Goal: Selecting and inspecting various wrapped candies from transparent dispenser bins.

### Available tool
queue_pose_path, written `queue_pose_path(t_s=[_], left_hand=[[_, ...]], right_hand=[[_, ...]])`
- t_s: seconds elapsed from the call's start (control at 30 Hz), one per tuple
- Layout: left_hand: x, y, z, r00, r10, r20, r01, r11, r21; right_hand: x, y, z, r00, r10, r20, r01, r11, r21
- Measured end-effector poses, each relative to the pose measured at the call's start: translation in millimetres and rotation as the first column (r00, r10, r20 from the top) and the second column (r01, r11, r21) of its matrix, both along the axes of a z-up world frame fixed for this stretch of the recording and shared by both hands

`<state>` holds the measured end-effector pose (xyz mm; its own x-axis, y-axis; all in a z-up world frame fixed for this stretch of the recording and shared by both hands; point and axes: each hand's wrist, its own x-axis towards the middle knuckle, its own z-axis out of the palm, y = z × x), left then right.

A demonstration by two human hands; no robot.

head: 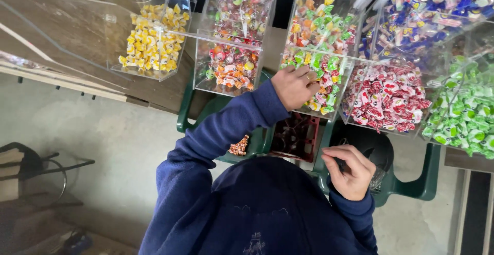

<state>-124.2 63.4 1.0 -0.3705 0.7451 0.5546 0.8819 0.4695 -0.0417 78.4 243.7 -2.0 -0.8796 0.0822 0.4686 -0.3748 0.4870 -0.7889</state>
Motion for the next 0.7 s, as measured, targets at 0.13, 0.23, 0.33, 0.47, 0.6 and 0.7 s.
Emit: queue_pose_path(t_s=[0.13,0.23,0.33,0.47,0.6,0.7], left_hand=[[-5,-50,42,0.992,-0.091,0.085,0.085,0.994,0.073],[-12,-115,71,0.895,-0.276,0.350,0.176,0.941,0.290],[-16,-157,64,0.926,-0.123,0.357,0.053,0.979,0.198],[-13,-163,32,0.879,0.210,0.427,-0.165,0.976,-0.140],[-5,-148,46,0.914,0.165,0.371,-0.173,0.985,-0.011],[-3,-121,55,0.988,-0.063,0.142,0.045,0.991,0.124]], right_hand=[[-3,-1,5,1.000,0.023,0.013,-0.023,0.999,-0.022],[-5,0,1,0.998,0.052,-0.027,-0.053,0.997,-0.052],[-8,-1,-1,0.998,0.056,-0.019,-0.057,0.996,-0.070],[-14,-7,2,0.996,0.083,-0.022,-0.084,0.996,-0.040],[-14,-9,3,0.995,0.097,-0.035,-0.097,0.995,-0.010],[-14,-6,3,0.997,0.070,-0.014,-0.070,0.998,-0.004]])
